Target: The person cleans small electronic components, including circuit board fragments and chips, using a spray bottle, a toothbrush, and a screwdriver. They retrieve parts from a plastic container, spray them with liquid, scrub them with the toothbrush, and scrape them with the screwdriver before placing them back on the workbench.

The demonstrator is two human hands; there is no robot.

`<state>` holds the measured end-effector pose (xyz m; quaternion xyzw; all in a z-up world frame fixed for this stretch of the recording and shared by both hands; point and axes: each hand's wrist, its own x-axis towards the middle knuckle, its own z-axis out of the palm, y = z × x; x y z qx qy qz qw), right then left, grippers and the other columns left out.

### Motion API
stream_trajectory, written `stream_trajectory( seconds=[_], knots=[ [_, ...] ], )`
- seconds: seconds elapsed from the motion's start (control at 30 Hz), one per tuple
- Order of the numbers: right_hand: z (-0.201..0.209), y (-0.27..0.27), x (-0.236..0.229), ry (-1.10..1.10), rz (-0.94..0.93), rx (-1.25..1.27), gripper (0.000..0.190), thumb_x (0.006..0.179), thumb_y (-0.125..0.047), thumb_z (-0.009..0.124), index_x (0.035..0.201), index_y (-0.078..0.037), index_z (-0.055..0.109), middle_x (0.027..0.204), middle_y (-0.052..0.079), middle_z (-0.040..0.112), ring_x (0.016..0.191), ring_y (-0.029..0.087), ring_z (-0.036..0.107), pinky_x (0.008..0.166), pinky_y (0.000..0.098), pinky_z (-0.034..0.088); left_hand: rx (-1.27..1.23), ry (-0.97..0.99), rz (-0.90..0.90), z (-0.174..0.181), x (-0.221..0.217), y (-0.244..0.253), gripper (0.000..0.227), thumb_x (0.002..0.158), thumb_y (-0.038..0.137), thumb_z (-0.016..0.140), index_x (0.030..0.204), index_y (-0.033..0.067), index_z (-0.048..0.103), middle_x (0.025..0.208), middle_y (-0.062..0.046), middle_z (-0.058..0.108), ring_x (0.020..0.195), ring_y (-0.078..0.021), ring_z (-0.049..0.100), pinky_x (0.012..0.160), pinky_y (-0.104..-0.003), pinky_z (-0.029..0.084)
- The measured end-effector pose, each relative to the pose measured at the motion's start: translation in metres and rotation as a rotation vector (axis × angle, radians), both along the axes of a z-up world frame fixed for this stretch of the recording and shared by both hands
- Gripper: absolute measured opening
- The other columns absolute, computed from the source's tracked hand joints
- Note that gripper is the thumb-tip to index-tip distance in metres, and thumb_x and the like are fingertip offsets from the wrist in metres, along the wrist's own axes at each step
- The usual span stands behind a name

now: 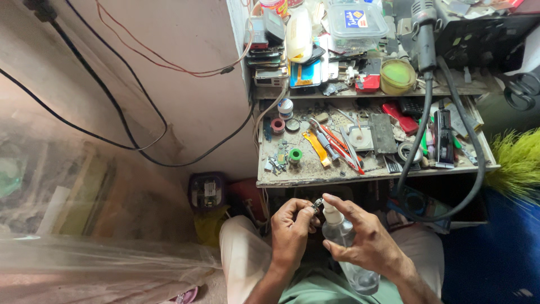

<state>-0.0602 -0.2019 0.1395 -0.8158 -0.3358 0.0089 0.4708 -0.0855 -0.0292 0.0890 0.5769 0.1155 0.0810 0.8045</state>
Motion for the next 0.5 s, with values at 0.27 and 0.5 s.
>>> stream_trajectory(
  seconds=[0.27,0.5],
  knots=[
    [-0.044,-0.021,0.008,0.234,0.044,0.342,0.1,0.069,-0.007,0.085,0.156,-0.012,0.036,0.112,0.015,0.071,0.101,0.025,0.069,0.091,0.0332,0.055,0.005,0.008,0.037,-0.022,0.022,0.015,0.015,0.09,0.011,0.064,0.085,-0.0007,0.071,0.07,-0.003,0.07,0.06,-0.0089,0.065,0.051,-0.026,0.054],
    [0.052,-0.024,0.105,0.208,-0.115,0.458,0.091,0.075,-0.02,0.078,0.156,-0.013,0.037,0.123,0.014,0.068,0.112,0.023,0.064,0.096,0.0355,0.049,0.126,0.118,0.024,-0.112,0.122,0.05,0.014,0.089,0.011,0.066,0.085,-0.001,0.072,0.066,-0.012,0.071,0.05,-0.015,0.06,0.046,-0.028,0.05]
  ],
)
